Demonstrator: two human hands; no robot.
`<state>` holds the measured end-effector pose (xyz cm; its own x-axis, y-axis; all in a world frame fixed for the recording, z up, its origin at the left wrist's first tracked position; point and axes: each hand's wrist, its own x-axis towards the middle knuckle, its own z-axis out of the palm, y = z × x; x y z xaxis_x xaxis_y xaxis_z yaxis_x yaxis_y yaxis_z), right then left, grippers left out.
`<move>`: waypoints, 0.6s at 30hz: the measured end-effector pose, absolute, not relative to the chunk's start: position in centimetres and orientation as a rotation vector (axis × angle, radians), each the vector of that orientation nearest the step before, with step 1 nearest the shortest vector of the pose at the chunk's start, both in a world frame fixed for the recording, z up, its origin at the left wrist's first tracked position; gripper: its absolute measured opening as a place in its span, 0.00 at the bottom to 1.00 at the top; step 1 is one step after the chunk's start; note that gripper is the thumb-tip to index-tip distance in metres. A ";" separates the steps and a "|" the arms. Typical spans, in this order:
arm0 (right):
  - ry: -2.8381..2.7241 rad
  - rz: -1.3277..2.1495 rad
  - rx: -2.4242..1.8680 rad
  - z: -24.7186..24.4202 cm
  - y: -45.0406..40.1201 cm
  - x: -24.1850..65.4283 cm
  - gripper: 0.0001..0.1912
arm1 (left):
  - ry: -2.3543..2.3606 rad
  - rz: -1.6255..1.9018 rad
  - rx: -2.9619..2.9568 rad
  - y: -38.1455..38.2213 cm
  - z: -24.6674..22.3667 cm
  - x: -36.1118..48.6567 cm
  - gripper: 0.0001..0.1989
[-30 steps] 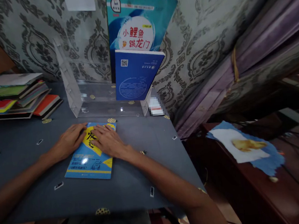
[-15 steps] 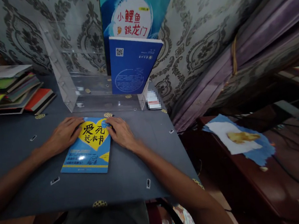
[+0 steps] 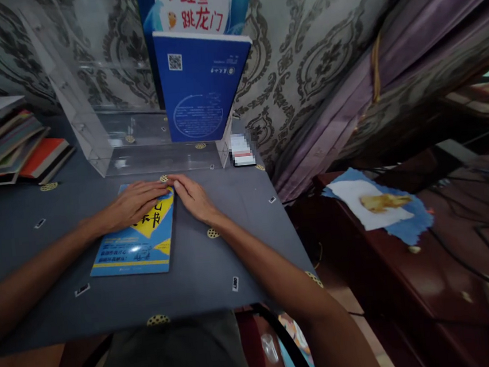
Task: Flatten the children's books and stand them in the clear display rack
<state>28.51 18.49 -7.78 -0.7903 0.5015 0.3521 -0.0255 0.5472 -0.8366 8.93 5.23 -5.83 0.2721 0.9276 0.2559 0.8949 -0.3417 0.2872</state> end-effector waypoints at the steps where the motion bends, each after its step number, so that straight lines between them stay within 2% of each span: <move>1: -2.222 1.209 -0.378 -7.8 18.5 28.5 0.26 | 1.751 0.587 2.441 5.3 -5.9 9.0 0.22; 18: -2.340 1.064 -0.333 -8.2 18.2 28.5 0.20 | 1.377 0.462 2.566 -0.4 -3.6 13.4 0.17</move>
<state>28.45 18.20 -8.22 -0.8221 0.4294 0.3737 0.0007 0.6572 -0.7537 13.43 -0.41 -3.63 0.5191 0.8354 0.1806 0.7755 -0.5492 0.3114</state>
